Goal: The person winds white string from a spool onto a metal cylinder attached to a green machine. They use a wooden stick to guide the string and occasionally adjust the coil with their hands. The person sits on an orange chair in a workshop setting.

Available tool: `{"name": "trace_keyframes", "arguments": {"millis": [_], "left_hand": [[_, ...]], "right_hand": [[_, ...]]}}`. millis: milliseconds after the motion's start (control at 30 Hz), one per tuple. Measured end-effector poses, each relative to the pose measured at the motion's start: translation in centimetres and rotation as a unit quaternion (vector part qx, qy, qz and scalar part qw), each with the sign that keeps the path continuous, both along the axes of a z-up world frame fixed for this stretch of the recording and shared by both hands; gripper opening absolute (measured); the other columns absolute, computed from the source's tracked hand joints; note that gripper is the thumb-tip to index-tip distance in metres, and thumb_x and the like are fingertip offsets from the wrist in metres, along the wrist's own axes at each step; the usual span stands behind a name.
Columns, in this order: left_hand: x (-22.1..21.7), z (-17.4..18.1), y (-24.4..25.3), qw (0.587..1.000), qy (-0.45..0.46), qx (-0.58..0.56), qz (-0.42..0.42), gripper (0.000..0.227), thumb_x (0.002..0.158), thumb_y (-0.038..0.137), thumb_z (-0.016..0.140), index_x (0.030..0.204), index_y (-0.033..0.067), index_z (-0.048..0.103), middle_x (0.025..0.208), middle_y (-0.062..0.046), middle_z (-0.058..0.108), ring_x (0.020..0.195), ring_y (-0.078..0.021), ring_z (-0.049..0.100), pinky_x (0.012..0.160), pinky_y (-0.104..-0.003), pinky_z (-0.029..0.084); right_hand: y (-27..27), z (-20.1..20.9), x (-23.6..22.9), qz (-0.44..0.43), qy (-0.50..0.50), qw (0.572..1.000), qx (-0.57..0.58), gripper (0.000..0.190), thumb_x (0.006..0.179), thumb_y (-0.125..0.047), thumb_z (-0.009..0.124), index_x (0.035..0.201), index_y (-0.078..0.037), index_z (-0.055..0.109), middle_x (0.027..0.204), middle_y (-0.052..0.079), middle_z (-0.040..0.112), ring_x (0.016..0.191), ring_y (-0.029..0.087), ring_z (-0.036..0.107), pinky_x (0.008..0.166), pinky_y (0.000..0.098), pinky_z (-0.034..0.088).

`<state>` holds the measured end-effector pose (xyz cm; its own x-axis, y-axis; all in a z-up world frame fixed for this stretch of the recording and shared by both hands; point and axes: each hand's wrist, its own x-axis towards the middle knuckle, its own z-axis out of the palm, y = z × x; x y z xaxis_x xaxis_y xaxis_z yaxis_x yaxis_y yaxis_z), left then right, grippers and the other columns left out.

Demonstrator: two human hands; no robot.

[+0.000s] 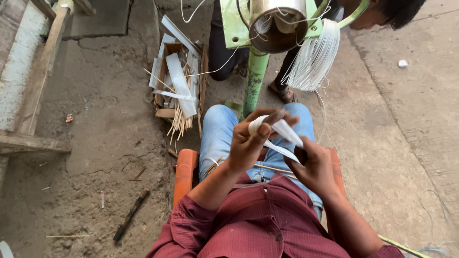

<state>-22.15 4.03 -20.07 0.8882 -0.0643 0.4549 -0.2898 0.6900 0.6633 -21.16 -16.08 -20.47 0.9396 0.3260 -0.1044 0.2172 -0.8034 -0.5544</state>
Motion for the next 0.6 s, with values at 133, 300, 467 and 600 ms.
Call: {"name": "trace_keyframes", "arguments": {"millis": [133, 300, 467, 600], "left_hand": [[0.8, 0.1, -0.3, 0.996, -0.011, 0.087, -0.033, 0.063, 0.114, 0.037, 0.053, 0.161, 0.0012, 0.035, 0.165, -0.013, 0.043, 0.156, -0.0226, 0.039, 0.134, -0.038, 0.032], [1.1, 1.2, -0.1, 0.995, -0.002, 0.087, -0.039, 0.062, 0.116, 0.037, 0.051, 0.163, 0.0016, 0.032, 0.167, -0.013, 0.042, 0.152, -0.0199, 0.044, 0.128, -0.037, 0.037], [2.5, 2.4, 1.8, 0.986, -0.018, 0.162, -0.028, 0.061, 0.116, 0.036, 0.05, 0.164, 0.0037, 0.031, 0.154, -0.007, 0.05, 0.139, -0.0144, 0.052, 0.118, -0.03, 0.044], [2.3, 1.9, 2.2, 0.984, 0.063, 0.151, -0.074, 0.064, 0.112, 0.033, 0.053, 0.165, 0.0036, 0.033, 0.116, 0.001, 0.052, 0.086, -0.0036, 0.044, 0.076, -0.019, 0.041]], "right_hand": [[0.6, 1.9, 0.7, 0.103, -0.206, 0.955, 0.186, 0.105, 0.063, -0.026, 0.093, 0.146, 0.002, 0.035, 0.116, 0.022, 0.062, 0.103, 0.033, 0.065, 0.083, 0.0413, 0.053], [3.4, 3.5, 1.0, 0.141, -0.309, 0.891, 0.302, 0.066, 0.091, -0.024, 0.085, 0.138, -0.009, 0.041, 0.156, 0.018, 0.041, 0.141, 0.037, 0.048, 0.112, 0.0433, 0.051], [4.6, 4.4, 1.2, 0.114, -0.296, 0.922, 0.222, 0.028, 0.086, -0.023, 0.079, 0.104, -0.005, 0.068, 0.149, 0.024, 0.04, 0.14, 0.043, 0.045, 0.112, 0.0516, 0.045], [4.8, 3.9, 0.7, 0.07, -0.324, 0.921, 0.203, 0.023, 0.094, -0.025, 0.074, 0.102, -0.004, 0.075, 0.145, 0.026, 0.046, 0.131, 0.042, 0.048, 0.106, 0.0492, 0.045]]}}
